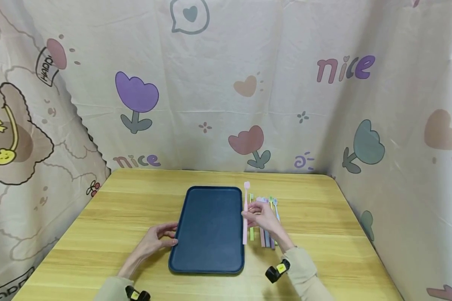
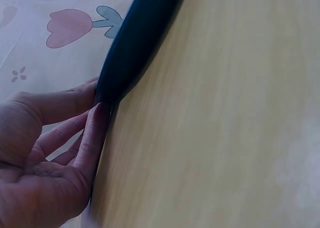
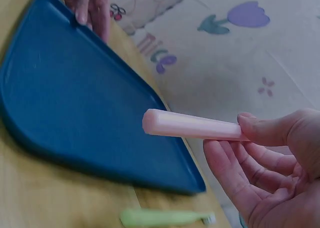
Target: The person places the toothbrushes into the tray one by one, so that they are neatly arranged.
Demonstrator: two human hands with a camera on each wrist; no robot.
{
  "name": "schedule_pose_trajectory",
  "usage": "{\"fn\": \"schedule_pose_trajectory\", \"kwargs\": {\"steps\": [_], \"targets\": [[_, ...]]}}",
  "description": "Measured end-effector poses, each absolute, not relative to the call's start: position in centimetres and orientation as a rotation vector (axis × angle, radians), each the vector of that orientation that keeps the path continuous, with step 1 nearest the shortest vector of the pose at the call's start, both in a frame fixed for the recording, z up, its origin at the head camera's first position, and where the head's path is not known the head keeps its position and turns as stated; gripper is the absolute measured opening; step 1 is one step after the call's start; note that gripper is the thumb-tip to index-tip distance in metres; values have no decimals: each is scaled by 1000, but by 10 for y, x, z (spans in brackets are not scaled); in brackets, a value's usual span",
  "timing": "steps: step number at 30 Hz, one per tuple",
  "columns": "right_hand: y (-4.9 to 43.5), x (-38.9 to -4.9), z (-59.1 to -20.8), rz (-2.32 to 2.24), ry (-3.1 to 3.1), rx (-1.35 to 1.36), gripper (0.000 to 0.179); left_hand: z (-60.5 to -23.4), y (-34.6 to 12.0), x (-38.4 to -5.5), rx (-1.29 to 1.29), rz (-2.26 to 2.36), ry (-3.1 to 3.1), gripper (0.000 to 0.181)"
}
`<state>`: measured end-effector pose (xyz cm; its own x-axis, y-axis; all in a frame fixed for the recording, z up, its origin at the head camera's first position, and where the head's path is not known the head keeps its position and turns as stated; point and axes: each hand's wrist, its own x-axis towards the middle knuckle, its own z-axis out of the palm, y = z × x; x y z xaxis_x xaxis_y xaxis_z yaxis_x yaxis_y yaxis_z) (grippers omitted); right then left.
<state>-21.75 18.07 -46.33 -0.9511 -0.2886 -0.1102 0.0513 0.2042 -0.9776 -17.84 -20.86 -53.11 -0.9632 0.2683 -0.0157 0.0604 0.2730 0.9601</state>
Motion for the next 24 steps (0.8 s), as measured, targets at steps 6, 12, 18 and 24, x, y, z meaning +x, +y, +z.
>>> {"fn": "schedule_pose_trajectory", "kwargs": {"steps": [6, 12, 18, 24], "targets": [[155, -219, -466, -1818, 2183, -260, 34, -529, -208, -178, 315, 1760, 2372, 59], [133, -220, -475, -1858, 2141, -318, 28, -529, -207, -178, 312, 1776, 2347, 59], [113, -221, -487, -1935, 2099, -340, 25, -529, -208, -177, 310, 1795, 2340, 59], [94, -222, -499, -1981, 2088, -374, 24, -529, -208, -177, 310, 1814, 2319, 60]]}}
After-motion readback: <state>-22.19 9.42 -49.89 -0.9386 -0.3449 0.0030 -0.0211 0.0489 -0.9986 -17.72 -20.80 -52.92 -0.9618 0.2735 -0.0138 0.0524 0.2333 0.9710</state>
